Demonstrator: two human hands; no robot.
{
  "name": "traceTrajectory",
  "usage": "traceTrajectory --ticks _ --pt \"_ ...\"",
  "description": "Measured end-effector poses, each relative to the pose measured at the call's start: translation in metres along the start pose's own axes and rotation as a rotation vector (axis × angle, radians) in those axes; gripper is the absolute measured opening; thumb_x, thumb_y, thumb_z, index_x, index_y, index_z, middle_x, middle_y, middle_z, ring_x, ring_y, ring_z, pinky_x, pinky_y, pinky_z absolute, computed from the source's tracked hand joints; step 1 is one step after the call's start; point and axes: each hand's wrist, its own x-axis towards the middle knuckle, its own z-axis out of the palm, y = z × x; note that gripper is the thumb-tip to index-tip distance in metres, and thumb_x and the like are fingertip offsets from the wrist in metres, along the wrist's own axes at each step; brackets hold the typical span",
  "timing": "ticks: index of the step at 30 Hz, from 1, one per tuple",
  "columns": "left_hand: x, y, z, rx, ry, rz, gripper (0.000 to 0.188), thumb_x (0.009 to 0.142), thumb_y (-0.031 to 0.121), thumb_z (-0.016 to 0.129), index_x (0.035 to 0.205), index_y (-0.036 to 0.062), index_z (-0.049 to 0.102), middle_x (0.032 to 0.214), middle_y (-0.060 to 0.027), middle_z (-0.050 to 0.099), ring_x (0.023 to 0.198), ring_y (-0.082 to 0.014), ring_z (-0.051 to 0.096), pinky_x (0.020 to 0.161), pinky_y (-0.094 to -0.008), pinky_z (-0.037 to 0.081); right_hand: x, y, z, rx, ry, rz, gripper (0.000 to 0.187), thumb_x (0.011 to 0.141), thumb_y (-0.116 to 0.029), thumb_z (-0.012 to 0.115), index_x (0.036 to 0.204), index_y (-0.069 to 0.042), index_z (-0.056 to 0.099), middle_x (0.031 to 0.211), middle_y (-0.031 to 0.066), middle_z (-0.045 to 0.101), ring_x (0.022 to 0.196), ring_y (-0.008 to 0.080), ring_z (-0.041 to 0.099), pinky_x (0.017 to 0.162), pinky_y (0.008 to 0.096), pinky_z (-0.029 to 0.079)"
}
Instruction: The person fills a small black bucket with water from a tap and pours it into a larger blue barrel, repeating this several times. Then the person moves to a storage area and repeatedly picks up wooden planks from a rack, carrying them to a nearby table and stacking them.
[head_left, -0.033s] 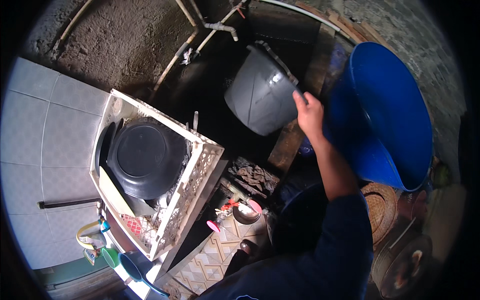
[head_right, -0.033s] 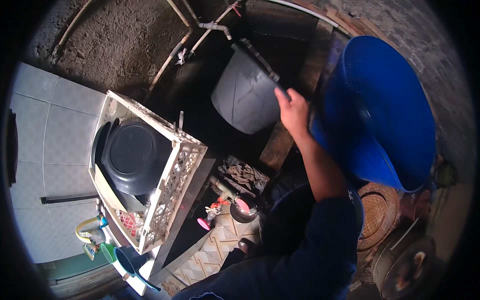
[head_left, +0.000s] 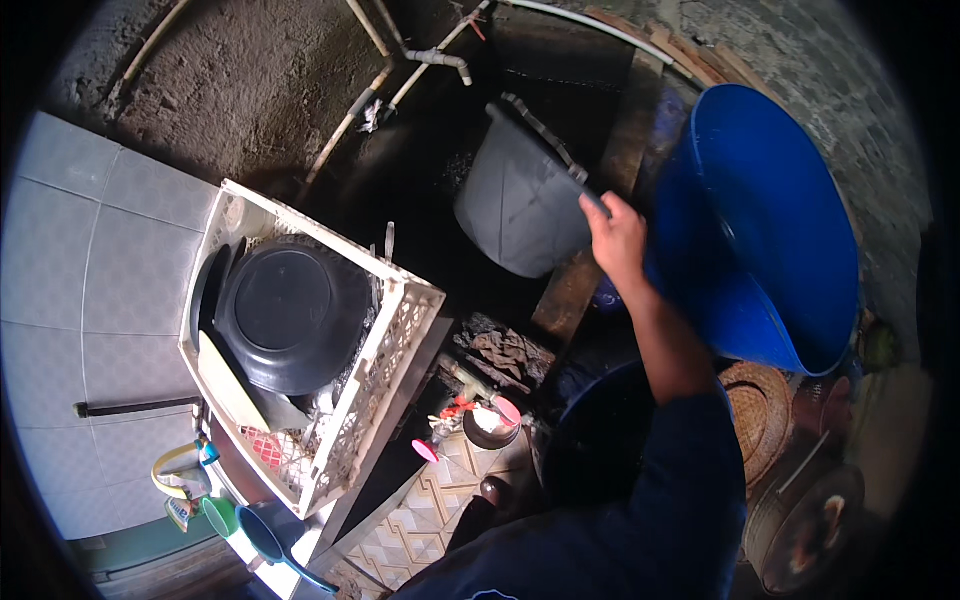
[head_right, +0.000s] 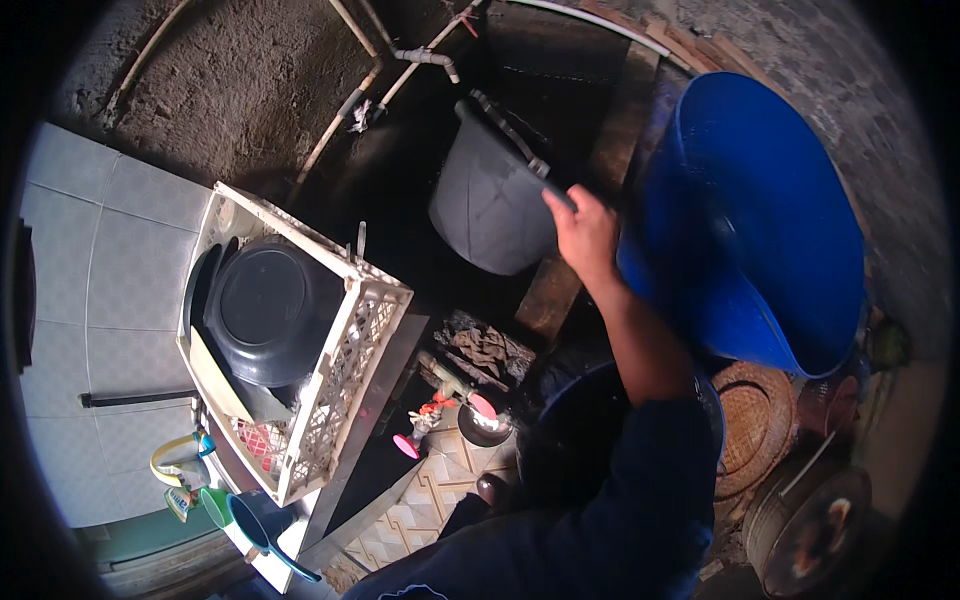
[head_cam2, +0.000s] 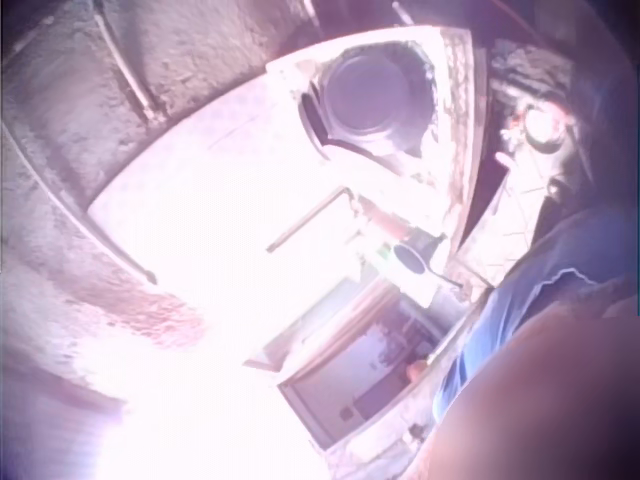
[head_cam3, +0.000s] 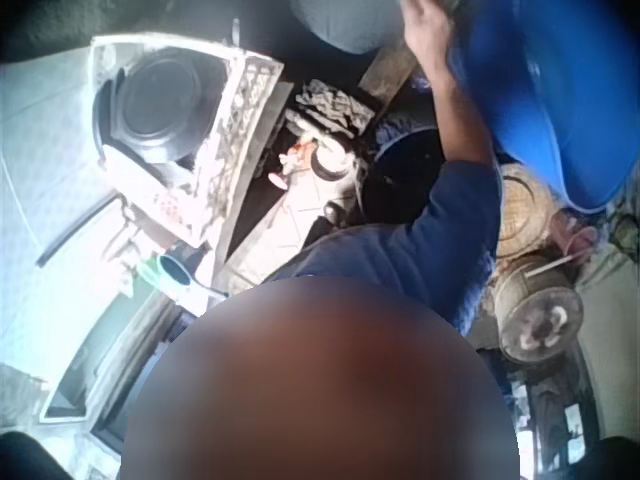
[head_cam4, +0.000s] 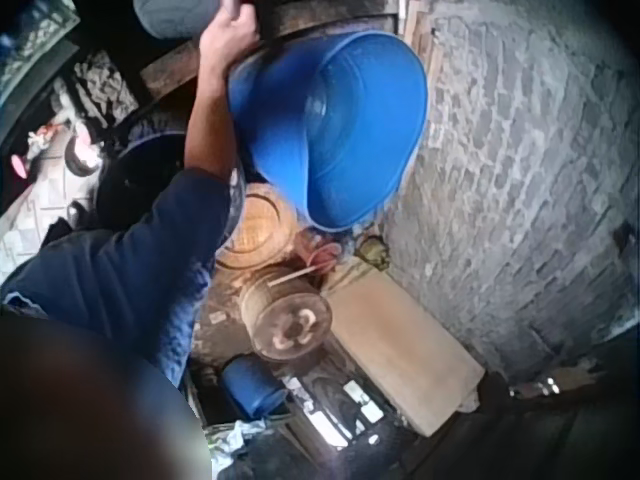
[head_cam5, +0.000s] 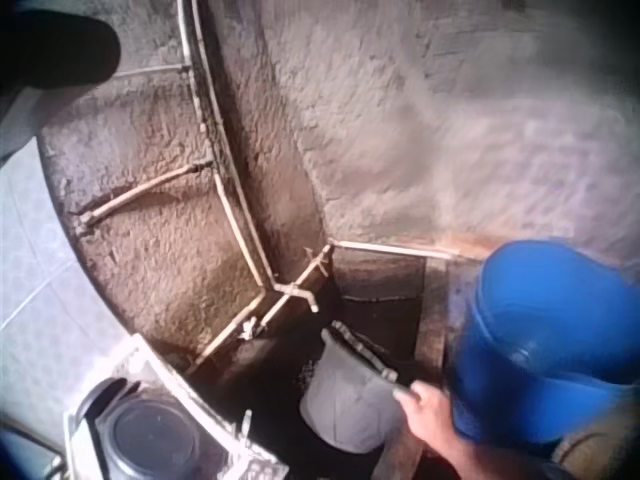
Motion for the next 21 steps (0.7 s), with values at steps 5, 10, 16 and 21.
traceTrajectory --ticks 5,10,16,21 --pt "-0.01 -0.036 -0.015 0.029 -0.029 0.033 0.047 0.088 0.03 0.06 0.125 0.0014 0.055 0.124 -0.0175 0.058 0.112 -0.0255 0.058 0.091 -0.0358 0.049 -0.053 -0.018 -0.042 -0.33 -0.077 -0.372 0.019 0.071 -0.02 0.073 0.073 -0.011 0.056 0.071 0.0075 0.059 0.074 0.0297 0.057 0.078 0.0412 0.041" --pt "-0.015 -0.071 -0.033 0.056 -0.048 0.056 0.047 0.088 0.03 0.06 0.125 0.0017 0.055 0.124 -0.0175 0.058 0.112 -0.0257 0.058 0.091 -0.0357 0.049 -0.112 -0.005 -0.053 -0.495 -0.15 -0.487 0.023 0.062 -0.016 0.077 0.073 -0.013 0.057 0.073 0.0037 0.055 0.082 0.0246 0.054 0.09 0.0413 0.037" --pt "-0.015 -0.125 -0.061 0.085 -0.054 0.073 0.047 0.087 0.03 0.06 0.125 0.0021 0.055 0.124 -0.0175 0.058 0.112 -0.026 0.058 0.091 -0.0355 0.048 -0.182 0.007 -0.06 -0.633 -0.309 -0.446 0.028 0.064 -0.024 0.078 0.081 -0.014 0.058 0.081 0.002 0.055 0.093 0.0223 0.054 0.1 0.046 0.034" --pt "-0.014 -0.189 -0.085 0.121 -0.053 0.084 0.047 0.087 0.03 0.06 0.125 0.0025 0.055 0.124 -0.0175 0.058 0.112 -0.0262 0.058 0.092 -0.0354 0.048 -0.22 -0.001 -0.064 -0.623 -0.435 -0.341 0.034 0.074 -0.031 0.073 0.1 -0.013 0.062 0.106 0.0065 0.057 0.112 0.0264 0.049 0.105 0.0468 0.03"
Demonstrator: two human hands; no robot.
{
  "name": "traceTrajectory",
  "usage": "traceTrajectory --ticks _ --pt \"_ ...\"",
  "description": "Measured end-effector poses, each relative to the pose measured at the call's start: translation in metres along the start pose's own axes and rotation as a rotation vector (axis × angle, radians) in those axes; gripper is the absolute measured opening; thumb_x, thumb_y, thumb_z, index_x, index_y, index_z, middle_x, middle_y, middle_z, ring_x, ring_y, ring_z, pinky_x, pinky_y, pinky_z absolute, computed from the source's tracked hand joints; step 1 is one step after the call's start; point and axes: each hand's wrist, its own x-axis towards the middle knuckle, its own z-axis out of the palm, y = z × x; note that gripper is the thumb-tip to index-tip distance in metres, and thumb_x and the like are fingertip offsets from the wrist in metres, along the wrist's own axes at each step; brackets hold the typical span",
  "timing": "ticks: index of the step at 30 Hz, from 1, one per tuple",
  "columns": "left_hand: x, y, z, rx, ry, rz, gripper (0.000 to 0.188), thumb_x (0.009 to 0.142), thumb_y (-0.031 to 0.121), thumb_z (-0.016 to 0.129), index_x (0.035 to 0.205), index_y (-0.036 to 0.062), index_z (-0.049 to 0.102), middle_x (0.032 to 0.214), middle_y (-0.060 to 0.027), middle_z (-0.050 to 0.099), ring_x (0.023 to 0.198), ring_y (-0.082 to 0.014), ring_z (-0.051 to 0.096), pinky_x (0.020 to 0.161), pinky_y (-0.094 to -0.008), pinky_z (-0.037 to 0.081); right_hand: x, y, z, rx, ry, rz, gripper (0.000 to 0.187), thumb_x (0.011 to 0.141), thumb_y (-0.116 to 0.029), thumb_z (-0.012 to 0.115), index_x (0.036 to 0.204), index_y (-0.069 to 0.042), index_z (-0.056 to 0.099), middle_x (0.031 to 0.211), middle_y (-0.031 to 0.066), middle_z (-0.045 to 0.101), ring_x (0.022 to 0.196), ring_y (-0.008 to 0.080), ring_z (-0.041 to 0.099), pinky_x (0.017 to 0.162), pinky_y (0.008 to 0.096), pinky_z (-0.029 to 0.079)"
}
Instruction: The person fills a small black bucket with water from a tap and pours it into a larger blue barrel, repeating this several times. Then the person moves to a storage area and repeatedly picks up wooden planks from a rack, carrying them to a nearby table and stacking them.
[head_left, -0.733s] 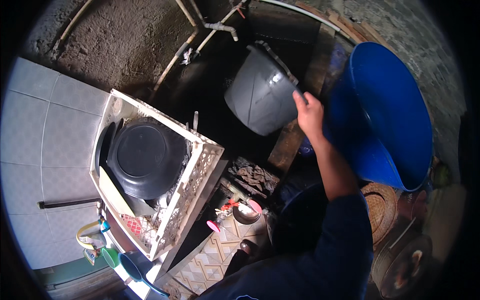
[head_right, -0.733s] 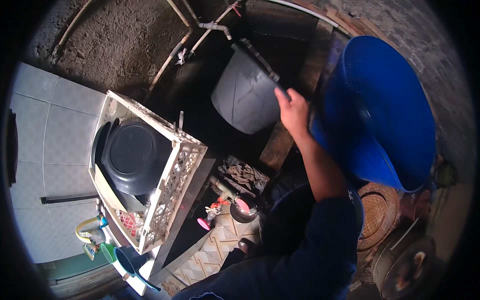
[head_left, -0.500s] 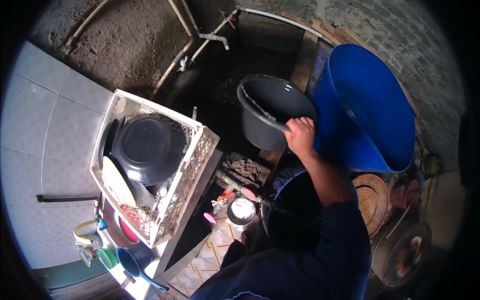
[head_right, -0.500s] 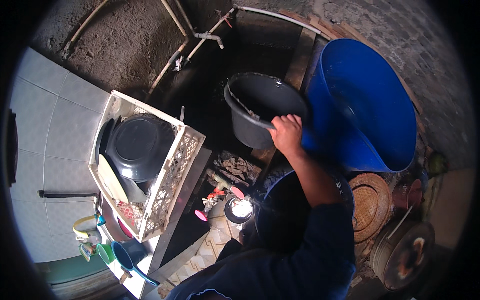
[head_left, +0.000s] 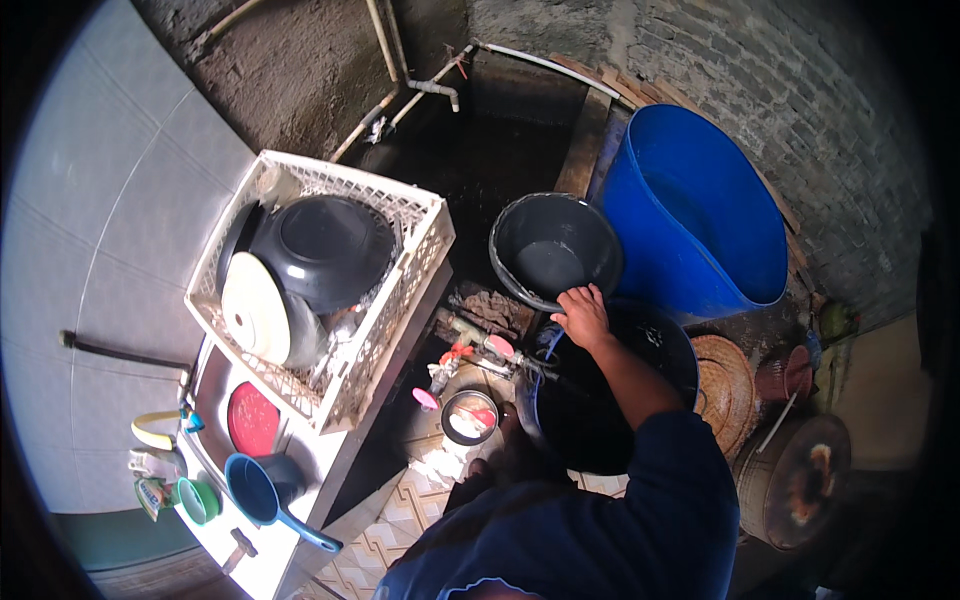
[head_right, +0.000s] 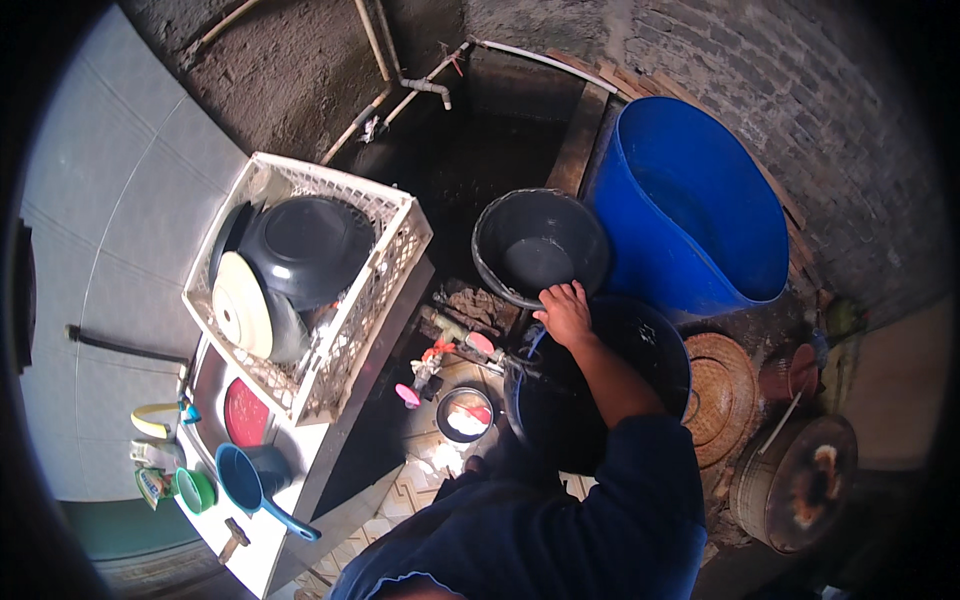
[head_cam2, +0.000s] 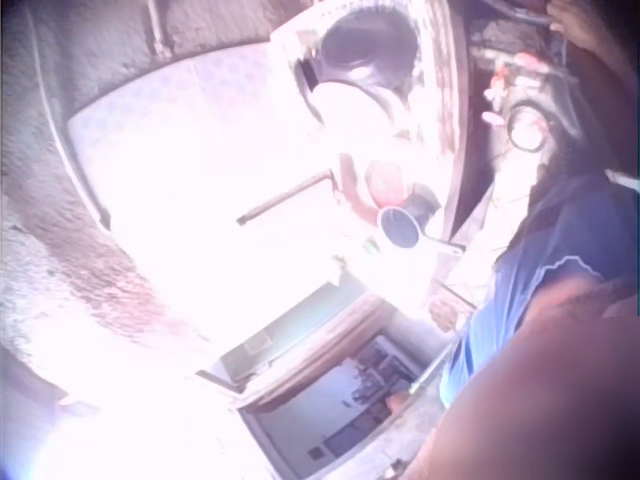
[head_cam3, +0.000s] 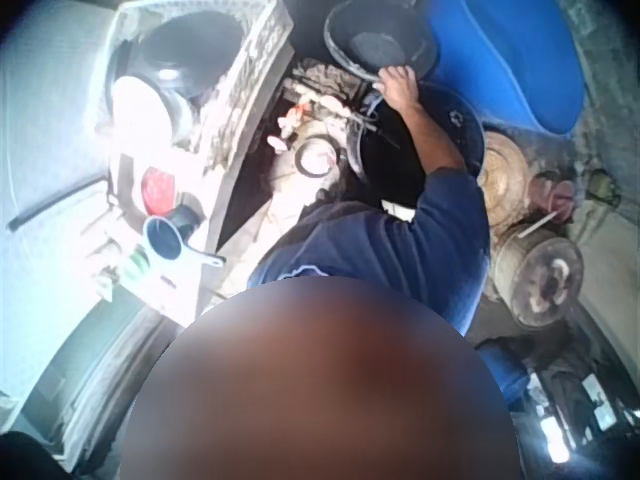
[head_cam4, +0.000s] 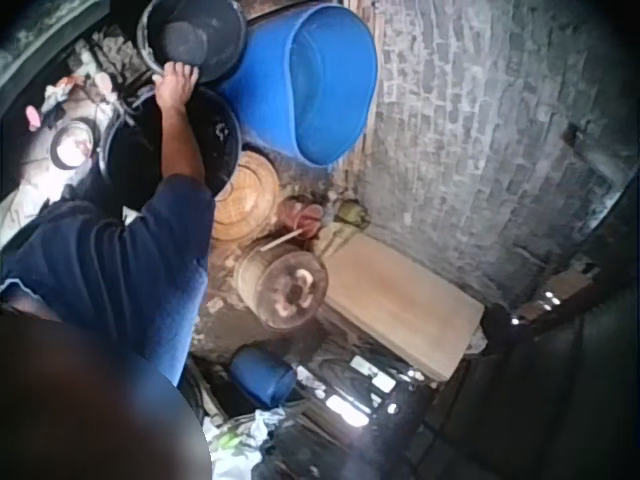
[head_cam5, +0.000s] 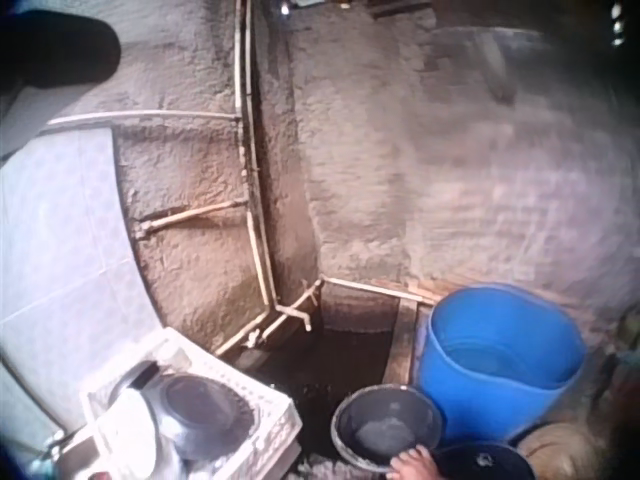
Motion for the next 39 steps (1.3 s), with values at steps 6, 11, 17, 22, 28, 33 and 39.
traceTrajectory --ticks 6,11,17,22,28,33,39 --pt "-0.01 -0.074 -0.01 0.099 -0.008 0.065 0.047 0.087 0.029 0.06 0.125 0.0029 0.056 0.125 -0.0175 0.058 0.112 -0.0264 0.058 0.092 -0.0353 0.048 -0.026 -0.02 -0.015 0.07 0.103 0.203 0.054 0.075 -0.031 0.074 0.122 -0.012 0.056 0.131 0.0134 0.049 0.127 0.0328 0.041 0.109 0.0461 0.027" --pt "-0.01 -0.127 -0.022 0.213 -0.028 0.162 0.047 0.087 0.029 0.06 0.125 0.0032 0.056 0.125 -0.0175 0.058 0.113 -0.0266 0.058 0.092 -0.0352 0.048 -0.057 -0.025 -0.022 0.129 0.241 0.342 0.047 0.08 -0.026 0.07 0.121 -0.008 0.057 0.128 0.0177 0.051 0.121 0.0367 0.045 0.1 0.0459 0.038" --pt "0.004 -0.18 -0.03 0.388 -0.067 0.273 0.047 0.086 0.029 0.06 0.126 0.0036 0.056 0.125 -0.0175 0.058 0.113 -0.0268 0.059 0.093 -0.0351 0.048 -0.133 -0.023 0.002 0.744 0.32 0.843 0.026 0.087 -0.028 0.067 0.1 -0.006 0.061 0.098 0.007 0.061 0.09 0.0219 0.058 0.081 0.0317 0.045" --pt "-0.006 -0.18 -0.031 -0.019 -0.137 0.234 0.045 0.089 0.025 0.059 0.126 0.0008 0.054 0.13 -0.0198 0.052 0.115 -0.0284 0.057 0.096 -0.0369 0.048 -0.205 -0.02 0.021 1.196 -0.01 1.352 0.038 0.091 -0.042 0.059 0.11 -0.01 0.06 0.112 0.0057 0.058 0.099 0.0184 0.054 0.074 0.0329 0.045" --pt "-0.037 -0.166 -0.032 0.055 -0.122 0.07 0.049 0.092 0.027 0.058 0.13 -0.0017 0.047 0.132 -0.0218 0.049 0.125 -0.0302 0.047 0.097 -0.042 0.048 -0.211 0.003 0.071 1.577 0.002 1.581 0.044 0.095 -0.044 0.049 0.119 -0.007 0.055 0.125 0.0104 0.055 0.115 0.0284 0.051 0.097 0.0449 0.041" --pt "-0.09 -0.12 -0.013 0.033 -0.123 0.131 0.052 0.093 0.031 0.059 0.129 -0.0041 0.046 0.131 -0.0191 0.05 0.124 -0.0307 0.048 0.097 -0.0441 0.048 -0.18 0.017 0.133 1.77 -0.029 1.56 0.043 0.097 -0.042 0.047 0.114 -0.004 0.056 0.117 0.0142 0.06 0.111 0.0295 0.056 0.092 0.0481 0.047" --pt "-0.144 0.012 0.035 -0.081 -0.07 -0.035 0.045 0.094 0.038 0.056 0.129 0.0098 0.052 0.116 -0.0098 0.058 0.106 -0.0226 0.057 0.086 -0.0384 0.047 -0.156 0.016 0.185 1.563 -0.378 1.261 0.032 0.084 -0.034 0.068 0.105 -0.012 0.06 0.087 0.0044 0.057 0.089 0.0205 0.055 0.084 0.039 0.05"
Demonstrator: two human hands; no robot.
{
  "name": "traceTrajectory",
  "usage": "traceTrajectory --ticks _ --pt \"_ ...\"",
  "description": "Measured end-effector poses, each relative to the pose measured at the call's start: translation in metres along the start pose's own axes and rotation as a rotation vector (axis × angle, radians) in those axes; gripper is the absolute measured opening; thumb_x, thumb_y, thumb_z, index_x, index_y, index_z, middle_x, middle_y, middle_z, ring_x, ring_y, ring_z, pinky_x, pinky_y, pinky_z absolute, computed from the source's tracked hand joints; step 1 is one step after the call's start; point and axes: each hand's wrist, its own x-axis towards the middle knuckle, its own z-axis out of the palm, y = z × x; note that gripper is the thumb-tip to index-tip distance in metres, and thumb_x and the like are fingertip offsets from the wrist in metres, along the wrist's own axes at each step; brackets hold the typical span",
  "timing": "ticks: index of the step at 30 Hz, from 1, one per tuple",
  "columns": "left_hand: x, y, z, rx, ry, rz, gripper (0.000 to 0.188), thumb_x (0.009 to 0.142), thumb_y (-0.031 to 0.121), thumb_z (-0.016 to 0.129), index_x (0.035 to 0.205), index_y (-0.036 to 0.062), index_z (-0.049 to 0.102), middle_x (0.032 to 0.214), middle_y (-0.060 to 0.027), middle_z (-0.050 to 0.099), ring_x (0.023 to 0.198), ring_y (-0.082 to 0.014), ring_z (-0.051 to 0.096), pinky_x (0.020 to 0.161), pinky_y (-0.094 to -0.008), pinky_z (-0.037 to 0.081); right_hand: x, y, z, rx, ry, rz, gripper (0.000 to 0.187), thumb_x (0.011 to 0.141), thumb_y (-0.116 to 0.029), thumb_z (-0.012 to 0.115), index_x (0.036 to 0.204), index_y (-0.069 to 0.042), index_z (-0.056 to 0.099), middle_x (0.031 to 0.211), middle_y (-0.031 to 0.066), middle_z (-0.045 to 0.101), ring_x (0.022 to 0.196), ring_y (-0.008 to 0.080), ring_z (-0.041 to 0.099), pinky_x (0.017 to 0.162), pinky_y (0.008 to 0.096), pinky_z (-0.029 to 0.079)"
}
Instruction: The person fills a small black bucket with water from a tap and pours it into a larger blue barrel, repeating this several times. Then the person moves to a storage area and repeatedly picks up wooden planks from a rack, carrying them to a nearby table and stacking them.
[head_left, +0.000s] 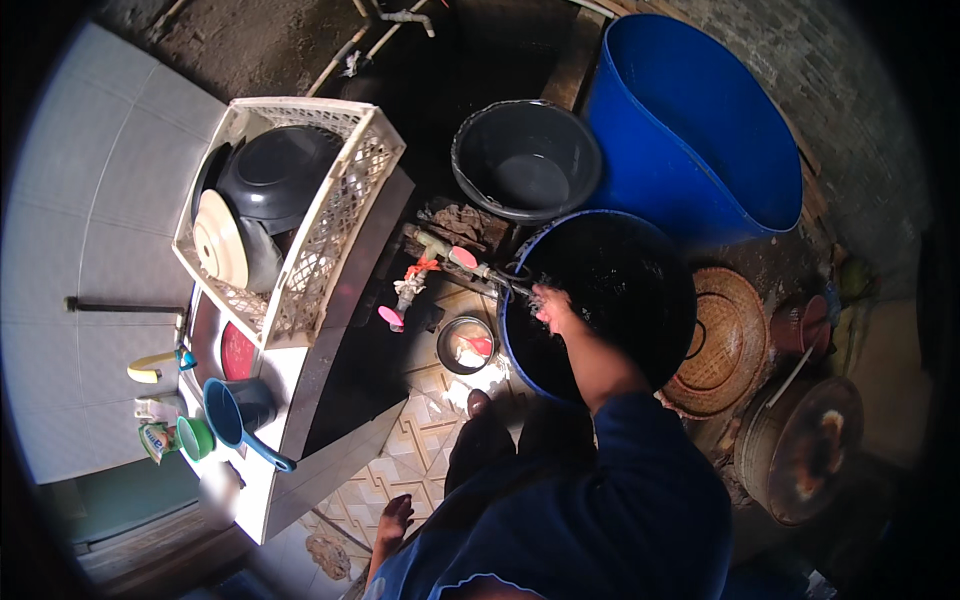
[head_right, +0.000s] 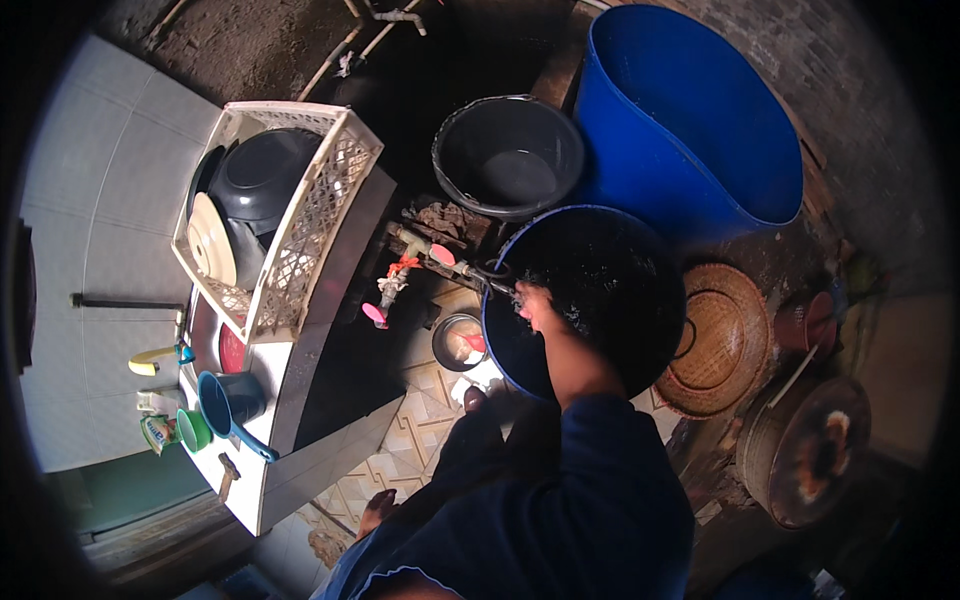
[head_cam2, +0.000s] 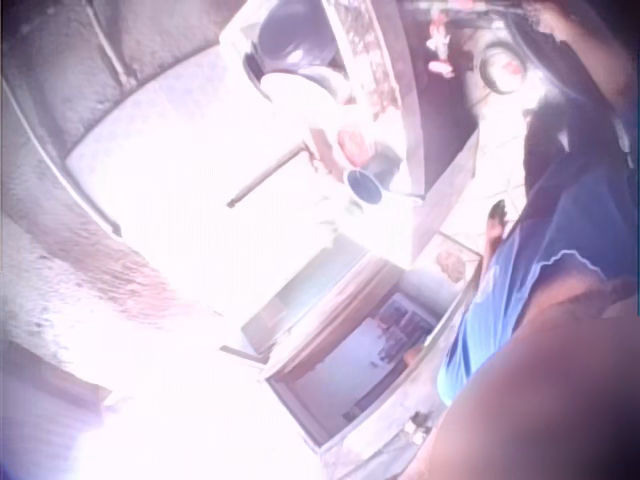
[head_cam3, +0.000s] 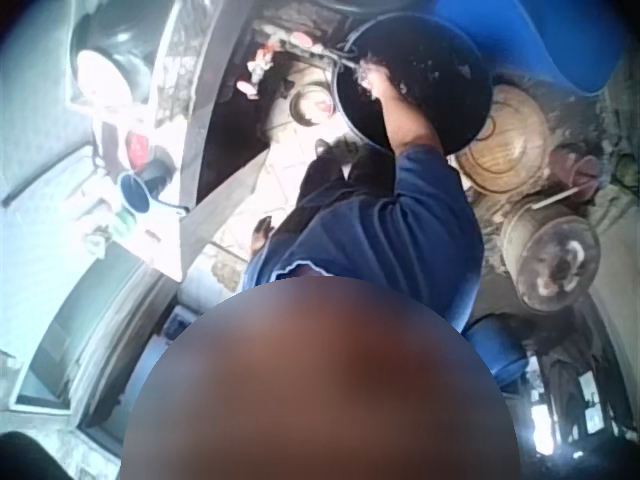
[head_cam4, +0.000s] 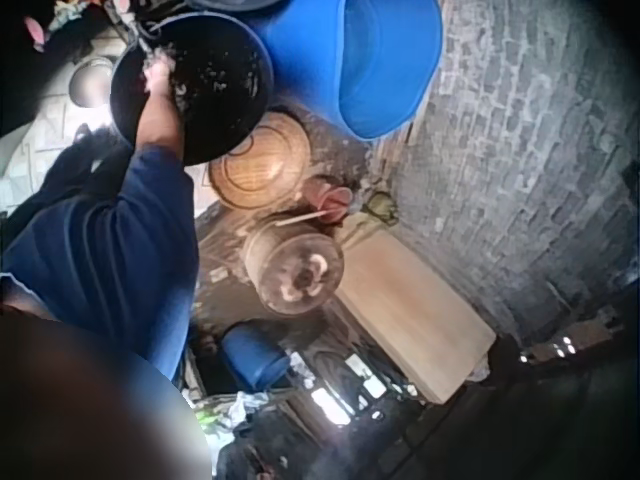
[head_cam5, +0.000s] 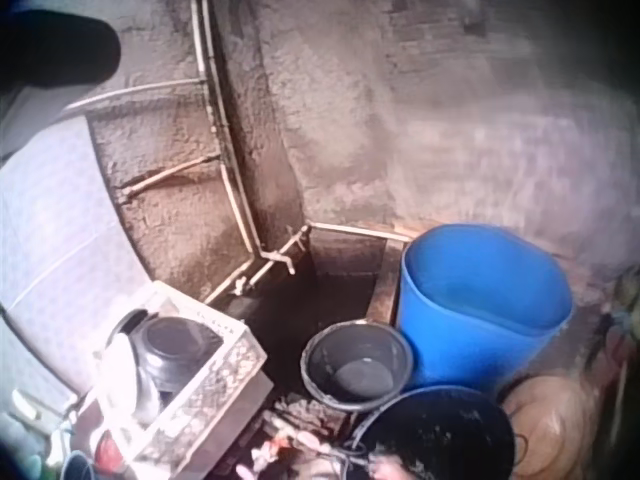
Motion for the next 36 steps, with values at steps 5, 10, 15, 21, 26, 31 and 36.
traceTrajectory --ticks 5,10,15,21,26,31,36 --pt "0.003 0.094 0.046 0.025 -0.049 0.082 0.042 0.093 0.033 0.058 0.126 0.0071 0.055 0.115 -0.0081 0.058 0.106 -0.0188 0.055 0.089 -0.0344 0.045 0.008 0.002 0.011 -0.218 0.05 -0.17 0.011 0.085 -0.028 0.063 0.084 -0.018 0.06 0.071 -0.0024 0.055 0.077 0.0152 0.056 0.062 0.0313 0.045" --pt "0.028 0.183 0.098 0.073 -0.209 0.26 0.035 0.095 0.024 0.057 0.124 0.0055 0.057 0.118 -0.0069 0.059 0.108 -0.0131 0.052 0.094 -0.0278 0.041 -0.026 -0.018 0.007 0.09 -0.02 0.117 0.026 0.094 -0.037 0.054 0.094 -0.011 0.051 0.084 0.0092 0.057 0.067 0.0189 0.058 0.051 0.0349 0.049" --pt "0.074 0.256 0.174 -0.058 -0.474 0.298 0.039 0.098 0.027 0.053 0.129 0.0036 0.051 0.127 -0.006 0.056 0.117 -0.0212 0.054 0.098 -0.0351 0.044 -0.046 -0.023 -0.006 0.406 -0.298 0.258 0.031 0.096 -0.031 0.049 0.103 -0.002 0.055 0.091 0.0116 0.062 0.082 0.0274 0.064 0.083 0.0422 0.053" --pt "0.139 0.289 0.272 -0.47 -0.57 0.019 0.043 0.099 0.035 0.044 0.131 0.0073 0.046 0.129 -0.0094 0.052 0.113 -0.0264 0.053 0.097 -0.0418 0.043 -0.096 -0.046 -0.041 -0.013 -0.296 0.115 0.028 0.094 -0.029 0.054 0.089 -0.002 0.061 0.084 0.0086 0.064 0.077 0.0217 0.063 0.071 0.0362 0.053" --pt "0.22 0.292 0.326 -0.667 -0.431 -0.151 0.041 0.099 0.031 0.04 0.131 0.006 0.045 0.135 -0.0156 0.047 0.116 -0.0312 0.051 0.101 -0.0443 0.04 -0.153 -0.05 -0.078 -0.865 0.022 -0.537 0.015 0.091 -0.014 0.057 0.095 -0.002 0.065 0.087 0.0053 0.066 0.085 0.0157 0.062 0.076 0.0279 0.049" --pt "0.295 0.303 0.349 -0.705 -0.266 -0.208 0.028 0.097 0.028 0.041 0.114 0.011 0.056 0.117 -0.0111 0.06 0.11 -0.0306 0.057 0.093 -0.0464 0.046 -0.168 -0.034 -0.121 -0.688 0.04 -0.442 0.017 0.091 -0.016 0.058 0.096 -0.003 0.065 0.085 0.0047 0.065 0.081 0.0135 0.06 0.074 0.0274 0.048" --pt "0.304 0.345 0.376 -0.556 -0.388 -0.073 0.021 0.096 0.026 0.047 0.107 0.0122 0.058 0.107 -0.0052 0.063 0.096 -0.0226 0.061 0.079 -0.0371 0.048 -0.157 -0.028 -0.13 -0.245 0.018 -0.132 0.015 0.091 -0.02 0.059 0.097 -0.007 0.063 0.085 0.0017 0.063 0.076 0.0125 0.059 0.071 0.027 0.048"
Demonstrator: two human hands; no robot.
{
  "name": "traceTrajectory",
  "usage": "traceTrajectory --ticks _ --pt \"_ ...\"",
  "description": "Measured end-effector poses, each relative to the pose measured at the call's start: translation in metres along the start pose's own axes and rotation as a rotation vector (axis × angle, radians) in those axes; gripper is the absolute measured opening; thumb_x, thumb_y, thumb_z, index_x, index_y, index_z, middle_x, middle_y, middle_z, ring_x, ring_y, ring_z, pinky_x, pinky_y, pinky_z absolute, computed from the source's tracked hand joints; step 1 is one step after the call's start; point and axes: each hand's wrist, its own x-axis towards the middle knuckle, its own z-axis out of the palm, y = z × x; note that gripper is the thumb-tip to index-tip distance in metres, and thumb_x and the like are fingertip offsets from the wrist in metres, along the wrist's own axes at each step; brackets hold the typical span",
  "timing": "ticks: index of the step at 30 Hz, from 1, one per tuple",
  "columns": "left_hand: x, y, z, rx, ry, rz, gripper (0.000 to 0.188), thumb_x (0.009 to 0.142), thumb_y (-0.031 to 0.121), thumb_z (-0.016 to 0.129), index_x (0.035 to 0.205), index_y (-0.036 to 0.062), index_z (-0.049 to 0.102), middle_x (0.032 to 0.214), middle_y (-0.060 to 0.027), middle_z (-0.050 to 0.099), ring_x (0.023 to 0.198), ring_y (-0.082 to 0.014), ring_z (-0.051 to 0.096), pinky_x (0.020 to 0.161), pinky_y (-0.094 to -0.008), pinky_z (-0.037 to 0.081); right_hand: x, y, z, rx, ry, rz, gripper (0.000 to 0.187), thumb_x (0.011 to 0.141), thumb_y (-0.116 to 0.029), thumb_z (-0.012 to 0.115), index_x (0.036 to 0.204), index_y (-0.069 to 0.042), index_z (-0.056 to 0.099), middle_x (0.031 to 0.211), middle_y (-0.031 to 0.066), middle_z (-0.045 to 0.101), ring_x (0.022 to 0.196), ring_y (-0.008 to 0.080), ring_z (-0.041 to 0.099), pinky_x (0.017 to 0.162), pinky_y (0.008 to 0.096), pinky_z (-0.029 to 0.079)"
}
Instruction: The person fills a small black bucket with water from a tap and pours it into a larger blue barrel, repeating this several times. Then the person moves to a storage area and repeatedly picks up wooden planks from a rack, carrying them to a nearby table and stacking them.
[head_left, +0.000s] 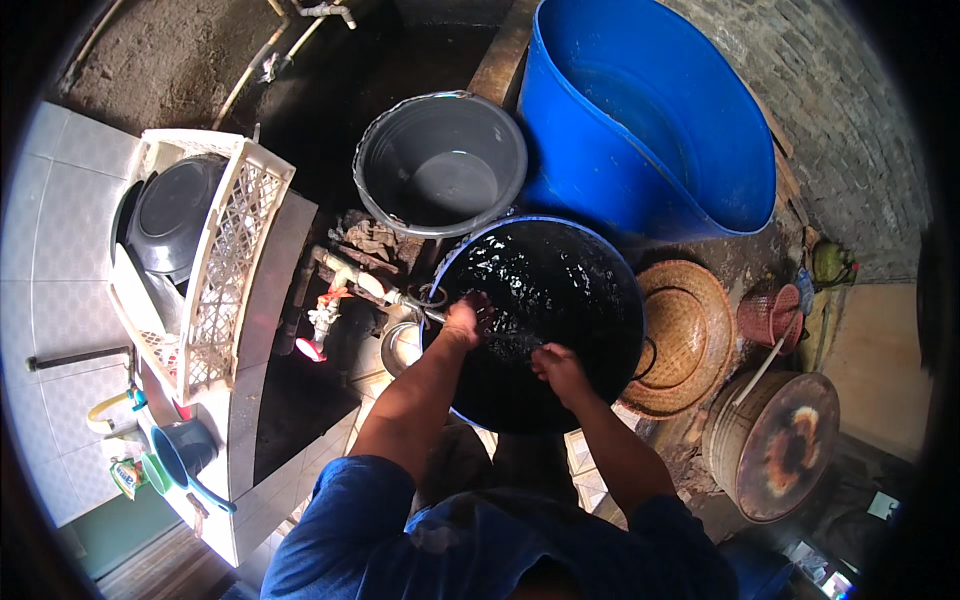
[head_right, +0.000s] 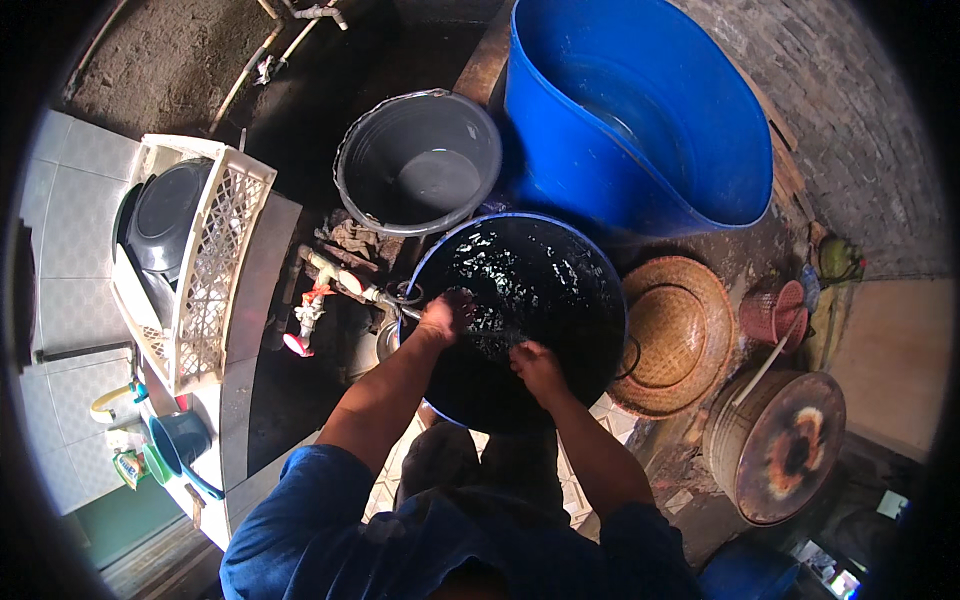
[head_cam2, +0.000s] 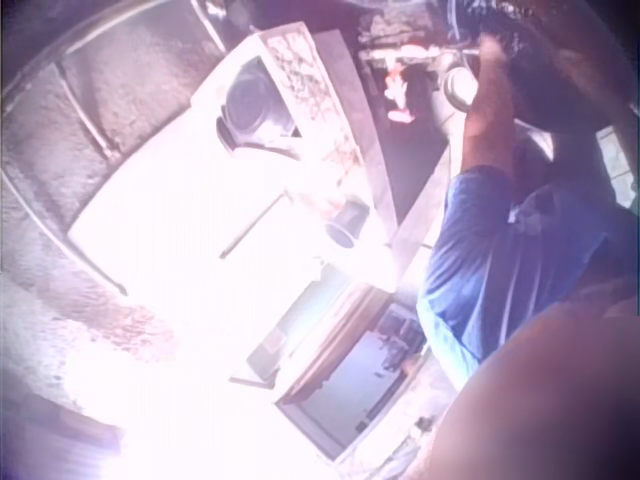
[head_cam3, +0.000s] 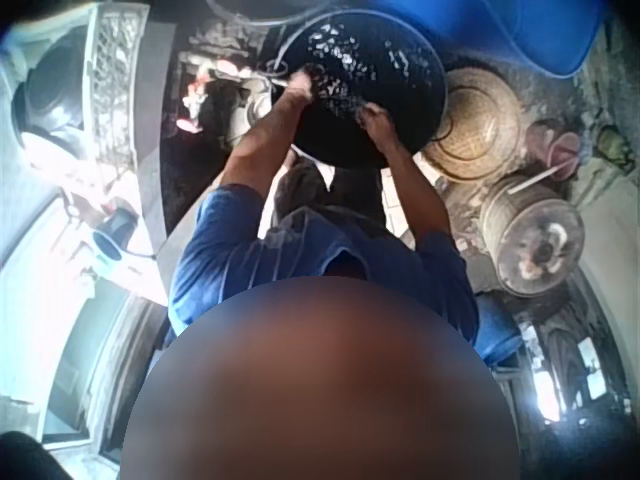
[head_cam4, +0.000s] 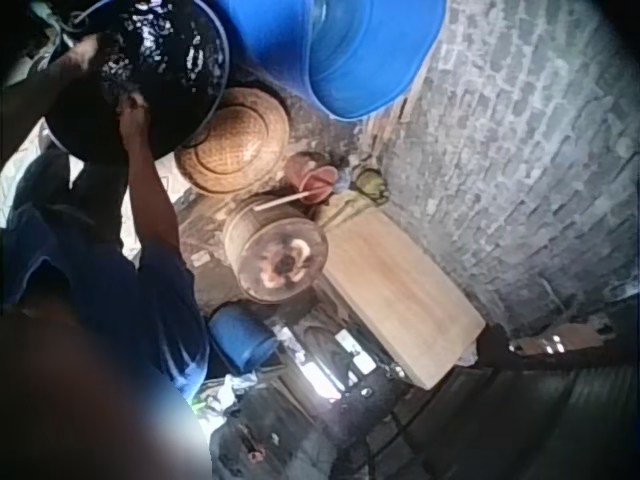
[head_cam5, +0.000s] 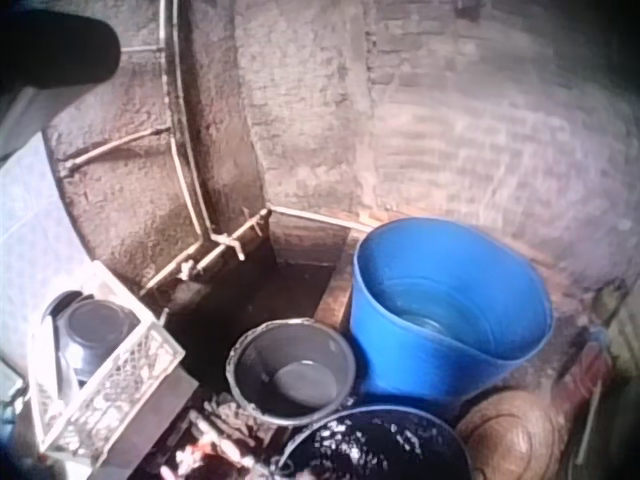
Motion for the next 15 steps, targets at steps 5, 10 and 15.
traceTrajectory --ticks 5,10,15 --pt "-0.041 0.0 0.027 0.218 -0.082 0.103 0.009 0.093 0.019 0.053 0.095 0.0147 0.061 0.091 0.0023 0.062 0.083 -0.014 0.059 0.067 -0.0287 0.045 0.04 -0.007 0.032 0.463 0.03 0.231 0.018 0.092 -0.021 0.056 0.104 -0.008 0.06 0.095 0.0053 0.064 0.086 0.0172 0.062 0.078 0.0332 0.051" --pt "-0.123 0.003 -0.001 0.479 -0.1 0.369 0.018 0.098 0.023 0.052 0.106 0.0089 0.06 0.1 -0.0021 0.062 0.095 -0.0138 0.059 0.081 -0.03 0.048 0.054 -0.022 0.067 0.598 -0.33 0.24 0.021 0.092 -0.022 0.058 0.108 -0.009 0.059 0.103 0.0065 0.064 0.094 0.0198 0.062 0.079 0.0365 0.05" --pt "-0.21 0.011 -0.081 0.629 0.049 0.528 0.022 0.096 0.026 0.056 0.105 0.0073 0.061 0.1 -0.0024 0.063 0.092 -0.0114 0.057 0.081 -0.0279 0.047 0.017 -0.067 0.079 -0.808 0.193 -0.396 0.023 0.09 -0.013 0.056 0.113 -0.006 0.058 0.122 0.015 0.055 0.109 0.0327 0.056 0.093 0.0393 0.046"
